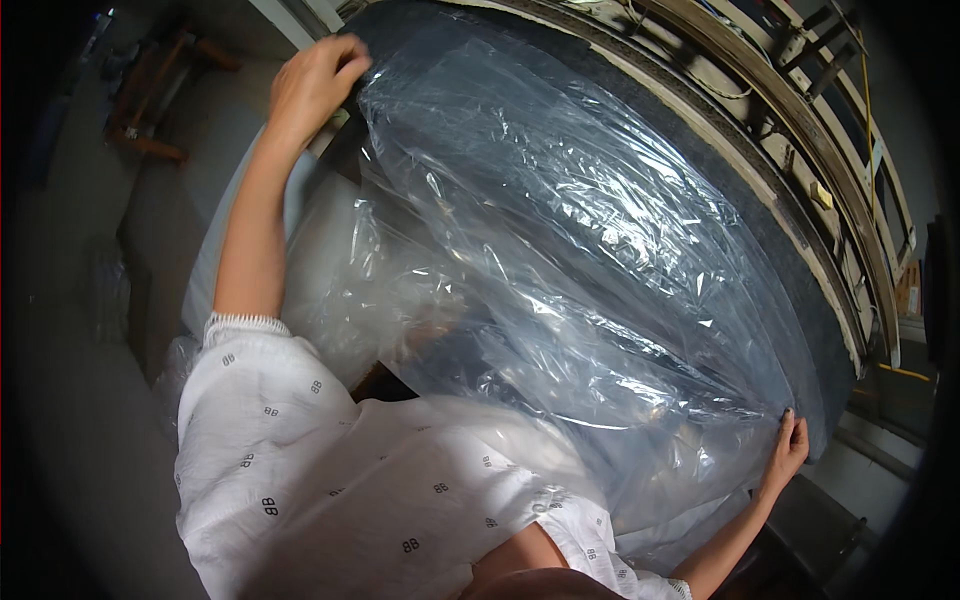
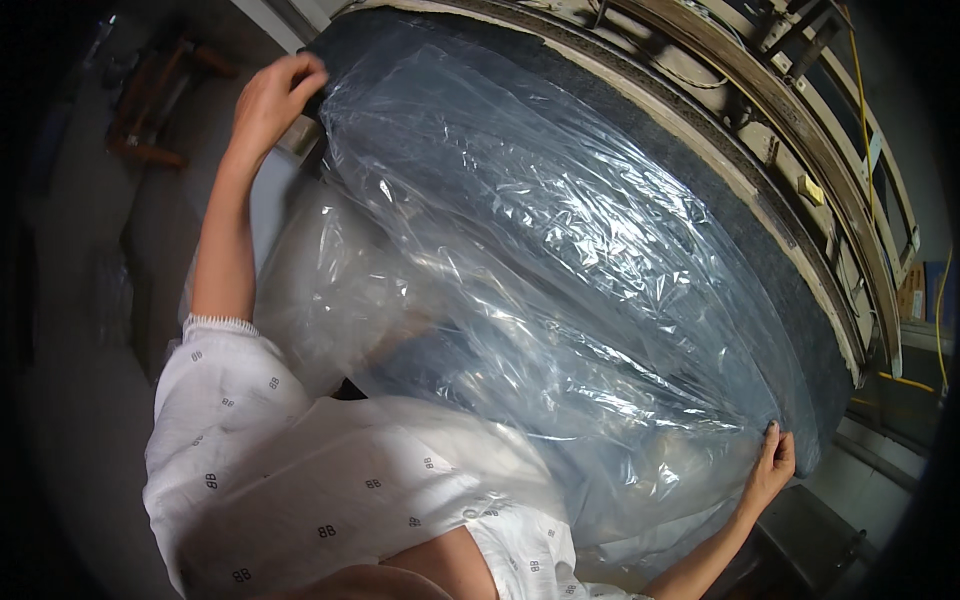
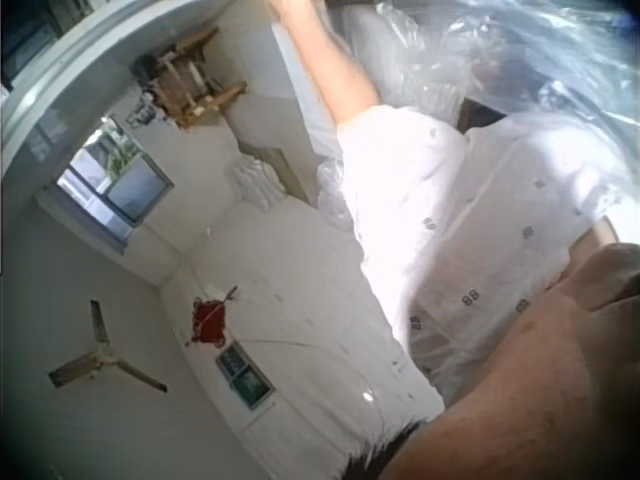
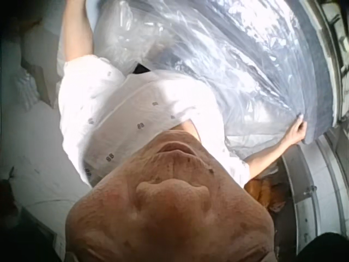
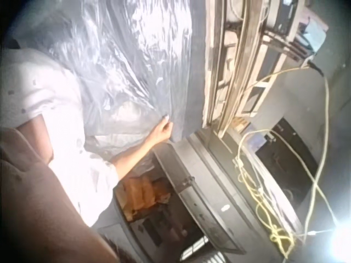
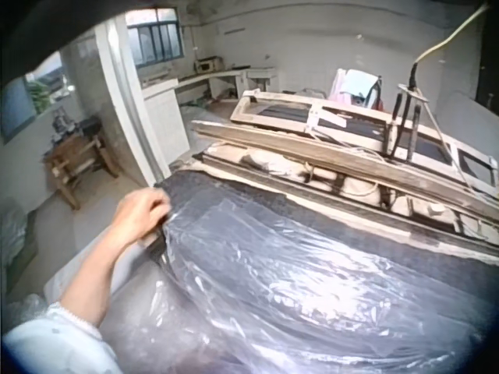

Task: Wrapping a large foam or rubber product in plastic sheeting.

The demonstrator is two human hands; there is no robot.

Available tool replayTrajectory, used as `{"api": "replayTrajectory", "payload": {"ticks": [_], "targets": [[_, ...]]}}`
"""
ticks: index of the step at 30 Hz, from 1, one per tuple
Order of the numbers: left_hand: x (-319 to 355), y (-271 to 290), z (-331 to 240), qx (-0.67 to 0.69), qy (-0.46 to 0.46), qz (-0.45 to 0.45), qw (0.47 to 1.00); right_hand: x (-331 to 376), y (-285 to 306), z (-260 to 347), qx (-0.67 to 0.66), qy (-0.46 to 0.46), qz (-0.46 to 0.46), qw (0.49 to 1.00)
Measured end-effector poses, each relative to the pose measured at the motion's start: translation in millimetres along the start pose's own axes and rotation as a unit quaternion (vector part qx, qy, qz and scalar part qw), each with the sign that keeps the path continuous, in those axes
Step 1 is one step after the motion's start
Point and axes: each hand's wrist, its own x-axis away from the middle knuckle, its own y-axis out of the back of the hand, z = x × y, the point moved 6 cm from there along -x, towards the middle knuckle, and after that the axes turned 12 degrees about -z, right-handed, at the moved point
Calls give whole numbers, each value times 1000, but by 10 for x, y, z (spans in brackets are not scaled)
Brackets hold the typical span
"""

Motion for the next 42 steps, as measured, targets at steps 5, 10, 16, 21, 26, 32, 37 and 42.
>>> {"api": "replayTrajectory", "payload": {"ticks": [5, 10, 16, 21, 26, 32, 37, 42], "targets": [[-171, -616, -443, 109, -25, -25, 993, -58, -45, -80, -27, -17, 19, 999], [-210, -793, -360, 133, 11, 53, 990, -16, 8, -89, -45, -27, 16, 998], [-218, -839, -161, 313, 108, 34, 943, 26, 69, 64, -54, -26, 58, 997], [-494, -834, 33, 143, 63, -76, 985, 177, 151, 116, -32, 15, 24, 999], [-522, -933, 93, 92, 36, -68, 993, 484, 490, -79, 271, 110, -96, 951], [-614, -976, 88, 113, -2, -41, 993, 796, 786, -826, 243, 50, -115, 962], [-723, -1157, -84, 287, -78, 70, 952, 1076, 580, -687, 52, -48, 24, 997], [-723, -1294, 99, 293, 90, 107, 946, 1003, 51, -479, 86, -71, 11, 994]]}}
